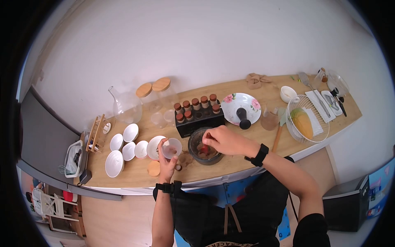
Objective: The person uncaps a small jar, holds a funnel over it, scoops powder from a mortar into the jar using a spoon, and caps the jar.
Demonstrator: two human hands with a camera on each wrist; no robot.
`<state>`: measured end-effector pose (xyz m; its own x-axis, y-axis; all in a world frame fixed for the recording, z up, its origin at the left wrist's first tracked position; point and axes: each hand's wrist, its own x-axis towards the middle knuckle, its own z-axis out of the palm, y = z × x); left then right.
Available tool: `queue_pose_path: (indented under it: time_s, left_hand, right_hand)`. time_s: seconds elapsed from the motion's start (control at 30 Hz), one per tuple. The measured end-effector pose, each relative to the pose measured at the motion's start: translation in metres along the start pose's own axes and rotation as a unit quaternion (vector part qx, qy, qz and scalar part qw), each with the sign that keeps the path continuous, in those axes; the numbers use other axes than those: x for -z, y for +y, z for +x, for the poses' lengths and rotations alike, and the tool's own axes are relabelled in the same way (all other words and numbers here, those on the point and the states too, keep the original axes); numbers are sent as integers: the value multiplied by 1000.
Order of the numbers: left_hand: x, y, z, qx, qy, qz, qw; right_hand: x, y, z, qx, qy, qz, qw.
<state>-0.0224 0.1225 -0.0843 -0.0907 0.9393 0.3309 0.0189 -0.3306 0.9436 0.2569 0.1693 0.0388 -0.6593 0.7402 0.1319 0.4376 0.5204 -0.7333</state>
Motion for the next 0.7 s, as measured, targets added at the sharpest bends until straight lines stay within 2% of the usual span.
queue_pose_path:
  time_s: [0.03,0.07,0.13,0.2,0.27,0.33,0.4,0.53,0.6,0.7]
  left_hand:
    - [0,-1,0,-3,0,0,1000]
    - [1,-3,-1,-4,0,0,1000]
    - [2,-4,-2,16,-3,-5,1000]
    - [1,-4,-1,8,-1,-3,1000]
    - [1,-2,0,2,-1,-1,1000]
    - [1,-2,-2,8,-3,-5,1000]
    - [0,-3,-2,7,-2,-9,1000]
    - [1,-3,-2,7,-4,-18,1000]
    - [1,-2,-2,7,-4,-17,1000]
    - [0,-2,-2,9,-3,-20,1000]
  right_hand:
    - [1,0,3,-33,19,16,999]
    - [2,4,6,-33,19,16,999]
    - [-2,22,16,-141,55,130,980]
    - [-5,40,19,-155,74,165,971]
    - [-5,51,19,-240,94,312,915]
    - [-8,62,16,-253,100,337,902]
    - [-11,72,10,-274,105,420,859]
    - [-12,82,1,-284,104,458,836]
    - [-10,86,-1,-283,118,499,811]
    - [-2,93,-2,-268,106,509,811]
